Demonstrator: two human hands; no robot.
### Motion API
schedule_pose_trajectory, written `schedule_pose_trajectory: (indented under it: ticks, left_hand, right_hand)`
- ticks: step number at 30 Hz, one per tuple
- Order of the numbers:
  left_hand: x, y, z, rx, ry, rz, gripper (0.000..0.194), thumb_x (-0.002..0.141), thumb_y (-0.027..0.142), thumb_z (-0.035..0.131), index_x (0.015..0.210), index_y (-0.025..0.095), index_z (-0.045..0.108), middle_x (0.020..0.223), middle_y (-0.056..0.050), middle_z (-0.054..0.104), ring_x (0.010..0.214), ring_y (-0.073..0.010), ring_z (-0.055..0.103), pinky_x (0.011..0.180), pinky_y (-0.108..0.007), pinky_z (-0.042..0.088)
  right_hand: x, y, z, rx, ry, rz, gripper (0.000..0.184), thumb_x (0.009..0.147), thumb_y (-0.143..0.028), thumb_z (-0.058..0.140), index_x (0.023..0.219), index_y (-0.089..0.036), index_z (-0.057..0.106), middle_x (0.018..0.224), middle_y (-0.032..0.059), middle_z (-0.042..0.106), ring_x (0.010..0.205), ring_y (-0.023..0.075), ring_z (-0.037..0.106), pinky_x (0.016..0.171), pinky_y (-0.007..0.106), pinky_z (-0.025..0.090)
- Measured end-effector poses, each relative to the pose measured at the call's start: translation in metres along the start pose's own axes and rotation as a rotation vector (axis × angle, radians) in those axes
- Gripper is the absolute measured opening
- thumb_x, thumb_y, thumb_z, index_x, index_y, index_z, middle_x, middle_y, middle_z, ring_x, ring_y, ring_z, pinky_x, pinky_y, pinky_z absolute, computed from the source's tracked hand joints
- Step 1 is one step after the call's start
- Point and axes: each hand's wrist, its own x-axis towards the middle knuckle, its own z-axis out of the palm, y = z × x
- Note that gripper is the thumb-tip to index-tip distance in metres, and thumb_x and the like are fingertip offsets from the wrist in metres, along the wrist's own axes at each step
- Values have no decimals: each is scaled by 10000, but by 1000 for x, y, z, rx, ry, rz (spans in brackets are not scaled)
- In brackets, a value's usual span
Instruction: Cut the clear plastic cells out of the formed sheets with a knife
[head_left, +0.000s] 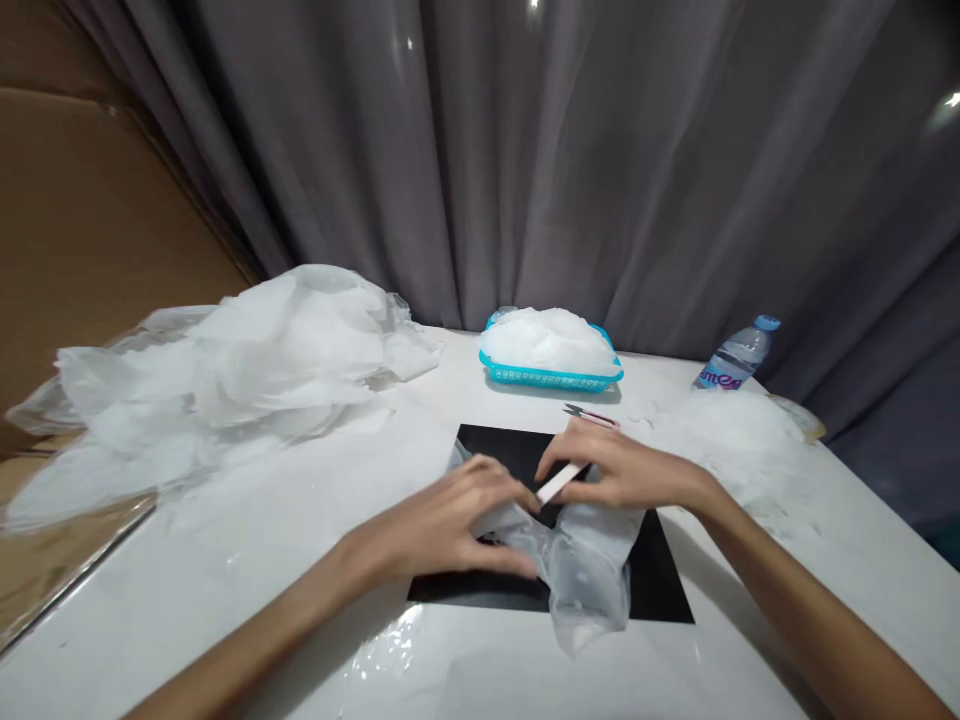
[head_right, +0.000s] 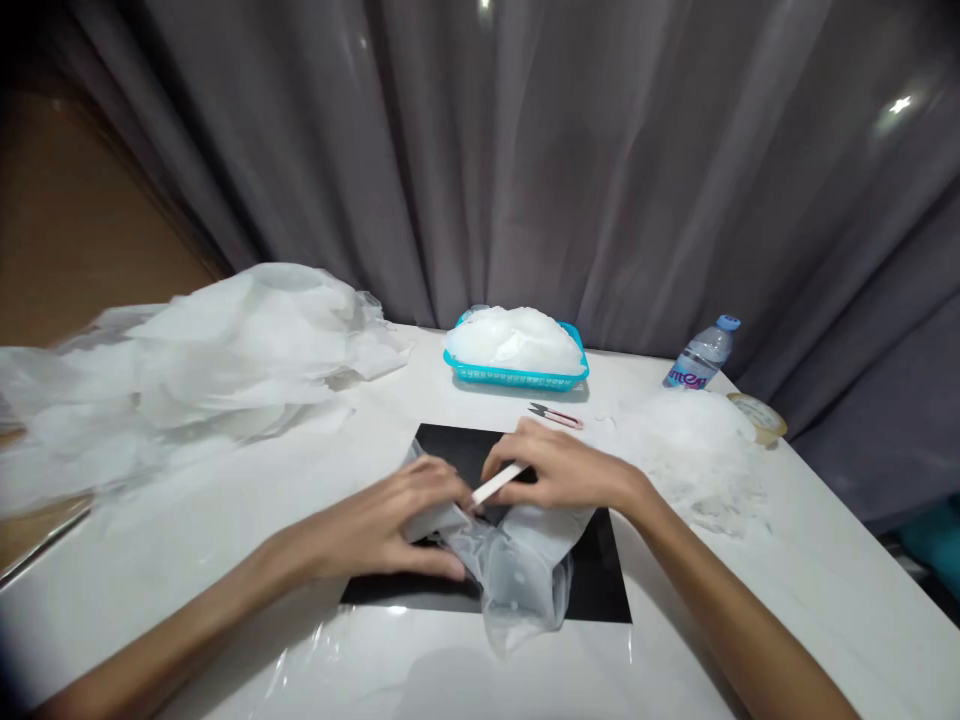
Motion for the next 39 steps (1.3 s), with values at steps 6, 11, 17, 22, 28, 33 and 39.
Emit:
schedule_pose_trajectory:
  ticks: [6, 11, 17, 22, 28, 33, 39]
  left_hand:
    - [4, 6, 12, -137, -62, -20, 289, 1091, 414, 520, 1077, 249, 757, 1026, -11, 759, 963, -201, 663, 921, -300, 431]
    - [4, 10, 1, -293, -87, -135, 343, 1067, 456, 521, 1022, 216, 761, 909, 0, 722, 786, -158, 623, 726, -255, 428]
    - [8, 7, 12, -458, -93, -150, 282, 995, 416, 618, 936, 189, 775, 803, 9, 695, 734, -144, 581, 685, -234, 416]
    - [12, -9, 16, -550, -12, -264, 175, 901, 299, 625, 861, 159, 723, 807, -6, 688, 754, -158, 582, 678, -241, 416]
    - [10, -27, 8, -459, 44, -321, 201, 903, 342, 649, 815, 163, 671, 716, 20, 593, 668, -142, 491, 620, -242, 345]
    - [6, -11, 1, -341, -89, -232, 288, 906, 507, 754, 1067, 271, 793, 904, 15, 754, 800, -177, 635, 707, -240, 401]
    - [0, 9, 0, -127, -173, -136, 190, 949, 455, 732, 958, 305, 847, 901, 1, 779, 860, -211, 663, 784, -268, 421]
  right_hand:
    - [5, -12, 15, 177, -322, 10, 169, 952, -320, 735, 1069, -198, 745, 931, 16, 624, 925, 177, 587, 796, 261, 451]
    - [3, -14, 12, 178, -238, -69, 147, 956, -133, 642, 1036, -199, 746, 891, 2, 667, 915, 172, 558, 788, 263, 428]
    - [3, -28, 23, -25, -193, -102, 84, 946, -176, 688, 867, -202, 672, 721, -30, 533, 817, 165, 513, 668, 262, 330]
    - [0, -36, 25, -106, -120, -165, 193, 959, -236, 724, 804, -192, 619, 710, -39, 493, 744, 142, 471, 627, 283, 268]
    - [-9, -37, 6, -110, -149, -146, 215, 936, -280, 763, 792, -200, 626, 692, -50, 501, 752, 136, 504, 644, 276, 287]
    - [-6, -28, 15, -204, -154, -21, 229, 952, -460, 730, 1062, -259, 720, 815, -21, 548, 781, 166, 551, 698, 285, 336]
    - [-2, -42, 30, -336, -157, -225, 156, 1033, -255, 618, 965, -224, 755, 962, 46, 654, 1000, 226, 523, 837, 331, 404]
